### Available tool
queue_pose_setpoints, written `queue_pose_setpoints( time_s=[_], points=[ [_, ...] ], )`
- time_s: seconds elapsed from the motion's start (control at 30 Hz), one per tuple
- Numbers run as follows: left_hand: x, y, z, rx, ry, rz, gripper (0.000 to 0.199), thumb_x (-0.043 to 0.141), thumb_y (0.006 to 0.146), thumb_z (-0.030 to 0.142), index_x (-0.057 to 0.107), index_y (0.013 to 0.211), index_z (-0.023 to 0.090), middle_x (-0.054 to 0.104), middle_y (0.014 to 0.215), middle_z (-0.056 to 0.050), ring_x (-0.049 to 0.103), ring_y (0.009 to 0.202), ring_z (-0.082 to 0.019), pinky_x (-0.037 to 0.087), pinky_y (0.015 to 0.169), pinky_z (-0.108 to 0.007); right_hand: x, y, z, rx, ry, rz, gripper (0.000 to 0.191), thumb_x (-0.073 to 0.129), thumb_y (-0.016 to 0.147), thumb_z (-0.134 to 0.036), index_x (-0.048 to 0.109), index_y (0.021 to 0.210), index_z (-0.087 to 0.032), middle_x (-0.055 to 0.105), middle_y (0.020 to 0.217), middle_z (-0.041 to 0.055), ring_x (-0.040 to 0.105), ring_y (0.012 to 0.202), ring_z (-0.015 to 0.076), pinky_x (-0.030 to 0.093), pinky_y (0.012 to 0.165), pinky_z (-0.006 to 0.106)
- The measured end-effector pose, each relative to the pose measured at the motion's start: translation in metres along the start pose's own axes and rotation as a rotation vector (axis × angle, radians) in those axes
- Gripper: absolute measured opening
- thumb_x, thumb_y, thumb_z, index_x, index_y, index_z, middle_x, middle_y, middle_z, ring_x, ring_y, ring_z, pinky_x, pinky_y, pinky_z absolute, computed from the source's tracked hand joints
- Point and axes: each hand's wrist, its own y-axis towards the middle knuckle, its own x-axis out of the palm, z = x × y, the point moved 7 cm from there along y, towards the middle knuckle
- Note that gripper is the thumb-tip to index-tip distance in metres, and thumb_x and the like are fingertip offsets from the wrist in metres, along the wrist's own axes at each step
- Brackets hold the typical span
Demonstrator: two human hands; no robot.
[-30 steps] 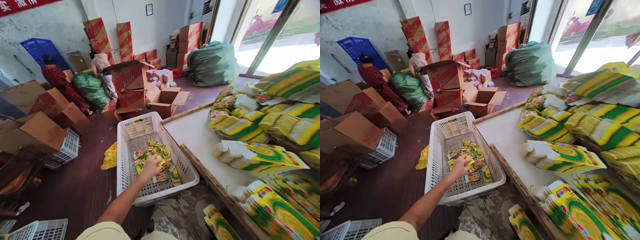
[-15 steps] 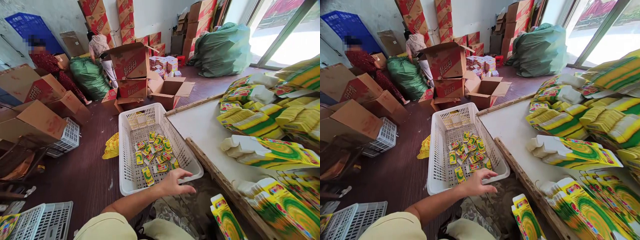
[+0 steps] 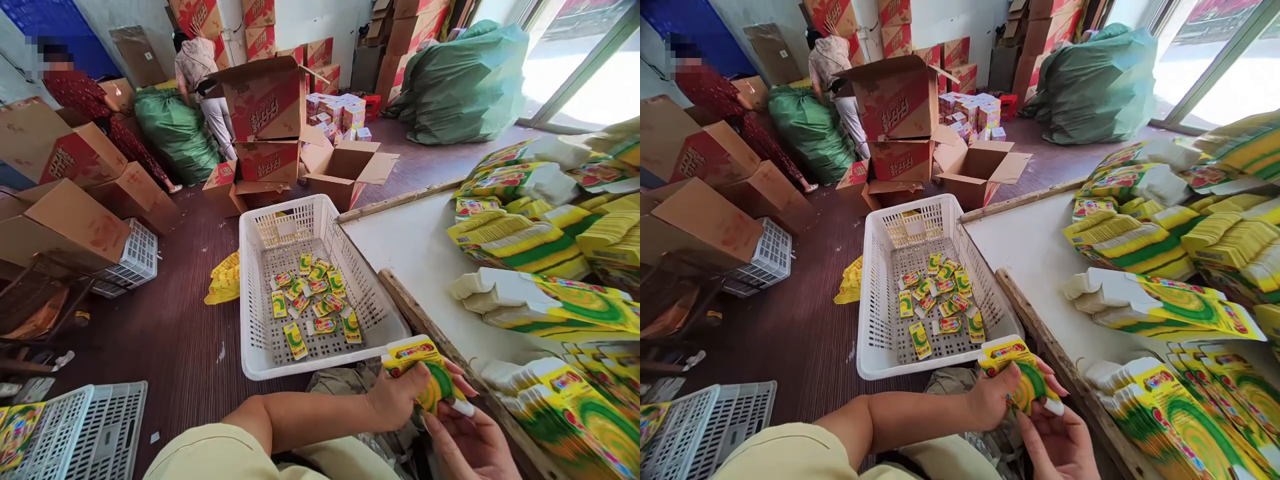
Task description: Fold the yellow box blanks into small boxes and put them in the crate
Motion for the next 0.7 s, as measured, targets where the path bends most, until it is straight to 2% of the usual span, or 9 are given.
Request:
queue_pose_setpoints(
  time_s=[0.1,0.2,0.3,0.37,0.43,0.53,0.6,0.7],
  points=[
    [-0.002,-0.003,0.005,-0.011,-0.004,0.01,0.075,0.063,0.068,0.077,0.07,0.101,0.011,0.071,0.077,-0.014,0.07,0.083,-0.03,0.052,0.086,-0.047,0.003,-0.003,0.002,0.066,0.079,0.01,0.047,0.081,0.067,-0.043,0.054,0.099,-0.022,0.067,0.095,0.0051,0.067,0.087,0.0215,0.057,0.075,0.033],
    [-0.004,-0.005,0.003,-0.076,-0.027,-0.016,0.076,0.065,0.067,0.076,0.069,0.104,0.01,0.07,0.077,-0.014,0.069,0.082,-0.029,0.05,0.085,-0.046,0.003,-0.003,0.003,0.023,0.049,0.047,0.048,0.083,0.064,-0.041,0.052,0.096,-0.021,0.067,0.086,0.0027,0.067,0.079,0.0197,0.057,0.071,0.032],
    [-0.004,-0.002,0.0,-0.142,-0.064,-0.043,0.065,0.071,0.067,0.067,0.068,0.098,0.01,0.067,0.078,-0.012,0.066,0.077,-0.025,0.049,0.079,-0.039,0.004,-0.006,0.002,-0.057,-0.016,0.068,0.047,0.081,0.067,-0.041,0.051,0.097,-0.021,0.065,0.082,0.0016,0.066,0.074,0.0182,0.056,0.068,0.031],
    [-0.011,0.004,0.002,-0.099,-0.09,0.036,0.056,0.072,0.068,0.062,0.066,0.094,0.012,0.063,0.076,-0.007,0.061,0.071,-0.018,0.047,0.073,-0.031,0.008,-0.009,0.0,-0.111,-0.087,0.053,0.048,0.079,0.069,-0.042,0.053,0.102,-0.02,0.065,0.088,0.0036,0.066,0.076,0.0184,0.055,0.07,0.032],
    [-0.023,0.007,0.008,0.018,-0.062,0.2,0.051,0.07,0.071,0.063,0.061,0.09,0.016,0.056,0.071,-0.001,0.054,0.064,-0.012,0.044,0.068,-0.026,0.015,-0.012,-0.001,-0.136,-0.141,0.006,0.051,0.078,0.07,-0.043,0.055,0.11,-0.02,0.066,0.094,0.0061,0.065,0.081,0.0196,0.055,0.074,0.033],
    [-0.032,0.004,0.015,0.118,0.058,0.355,0.05,0.068,0.073,0.066,0.055,0.087,0.019,0.049,0.068,0.003,0.045,0.06,-0.01,0.041,0.064,-0.024,0.024,-0.01,0.001,-0.104,-0.128,-0.082,0.055,0.078,0.071,-0.043,0.057,0.115,-0.02,0.068,0.096,0.0065,0.065,0.084,0.0204,0.056,0.074,0.032],
    [-0.029,0.001,0.02,0.107,0.116,0.334,0.054,0.073,0.068,0.067,0.055,0.087,0.019,0.051,0.07,0.003,0.046,0.062,-0.01,0.042,0.065,-0.025,0.022,-0.003,0.001,-0.08,-0.09,-0.088,0.049,0.076,0.073,-0.043,0.059,0.112,-0.019,0.069,0.091,0.0052,0.066,0.08,0.0199,0.056,0.073,0.031],
    [-0.019,-0.001,0.031,0.085,0.177,0.198,0.072,0.078,0.054,0.073,0.06,0.097,0.018,0.061,0.085,-0.003,0.057,0.078,-0.016,0.047,0.075,-0.029,0.006,0.009,-0.004,-0.082,-0.091,-0.001,0.041,0.073,0.075,-0.045,0.063,0.104,-0.018,0.071,0.088,0.0057,0.067,0.079,0.0206,0.057,0.071,0.03]
  ],
)
